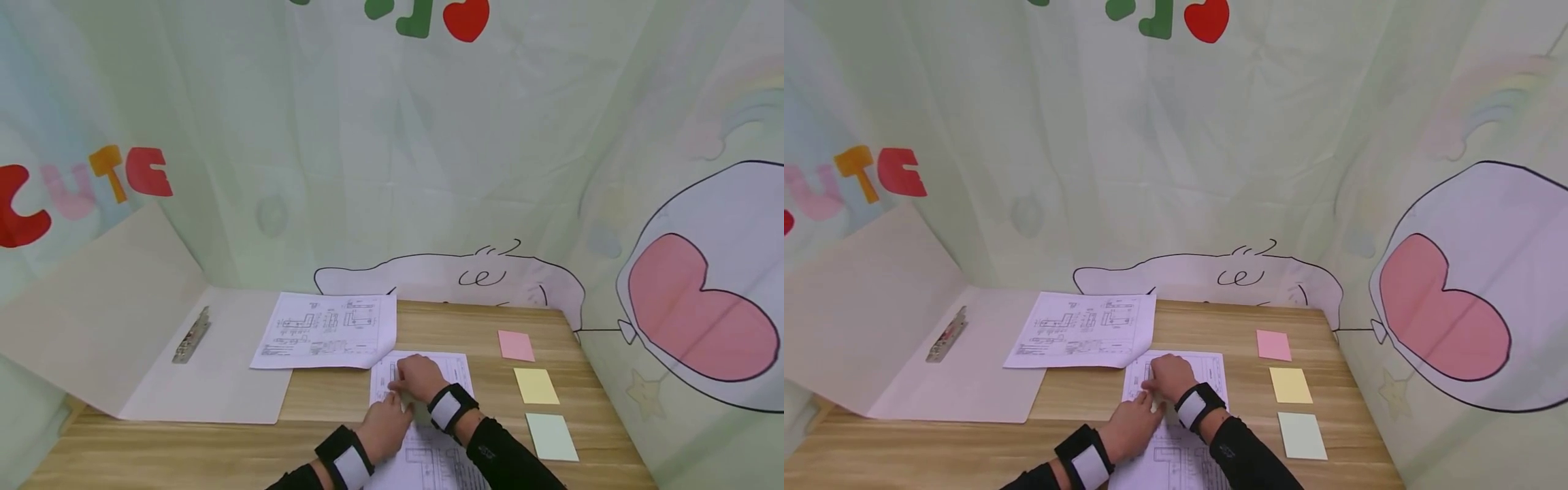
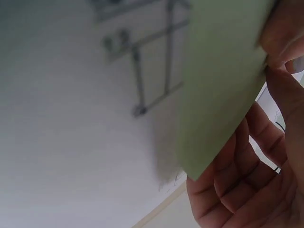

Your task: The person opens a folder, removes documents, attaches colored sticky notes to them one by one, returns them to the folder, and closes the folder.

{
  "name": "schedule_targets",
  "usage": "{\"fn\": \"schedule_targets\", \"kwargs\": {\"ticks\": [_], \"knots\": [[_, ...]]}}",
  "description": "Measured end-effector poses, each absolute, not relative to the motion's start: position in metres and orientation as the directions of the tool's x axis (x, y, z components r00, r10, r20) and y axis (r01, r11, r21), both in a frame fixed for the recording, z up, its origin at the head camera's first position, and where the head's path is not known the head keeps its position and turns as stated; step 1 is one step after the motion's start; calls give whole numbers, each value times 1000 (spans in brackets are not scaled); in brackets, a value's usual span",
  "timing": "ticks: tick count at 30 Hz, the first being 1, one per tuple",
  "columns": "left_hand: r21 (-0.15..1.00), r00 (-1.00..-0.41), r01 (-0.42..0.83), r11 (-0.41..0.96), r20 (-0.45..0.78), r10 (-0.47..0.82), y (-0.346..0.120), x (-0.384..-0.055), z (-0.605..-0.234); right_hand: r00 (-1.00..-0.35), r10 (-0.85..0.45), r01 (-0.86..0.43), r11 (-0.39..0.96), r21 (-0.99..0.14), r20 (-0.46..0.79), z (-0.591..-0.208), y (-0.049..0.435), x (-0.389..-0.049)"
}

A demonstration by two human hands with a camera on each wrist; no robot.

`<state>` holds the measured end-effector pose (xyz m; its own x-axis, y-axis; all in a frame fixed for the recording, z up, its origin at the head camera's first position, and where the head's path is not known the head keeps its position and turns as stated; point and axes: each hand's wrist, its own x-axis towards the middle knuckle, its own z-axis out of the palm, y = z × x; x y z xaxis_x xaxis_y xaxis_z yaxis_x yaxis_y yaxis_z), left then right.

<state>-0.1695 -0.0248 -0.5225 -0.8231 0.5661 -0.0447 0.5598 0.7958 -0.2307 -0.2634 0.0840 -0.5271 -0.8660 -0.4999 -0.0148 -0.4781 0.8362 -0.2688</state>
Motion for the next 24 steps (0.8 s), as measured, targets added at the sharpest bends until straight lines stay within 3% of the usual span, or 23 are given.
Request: {"fn": "schedule_targets", "kwargs": {"ticks": [9, 24], "knots": [[-247, -817, 555, 794, 18, 577, -27, -167, -526, -847, -532, -508, 816, -277, -15, -526, 90, -270], [-195, -828, 559, 806, -86, 554, -26, -168, -521, -856, -515, -487, 832, -268, -45, -529, 104, -273]]}}
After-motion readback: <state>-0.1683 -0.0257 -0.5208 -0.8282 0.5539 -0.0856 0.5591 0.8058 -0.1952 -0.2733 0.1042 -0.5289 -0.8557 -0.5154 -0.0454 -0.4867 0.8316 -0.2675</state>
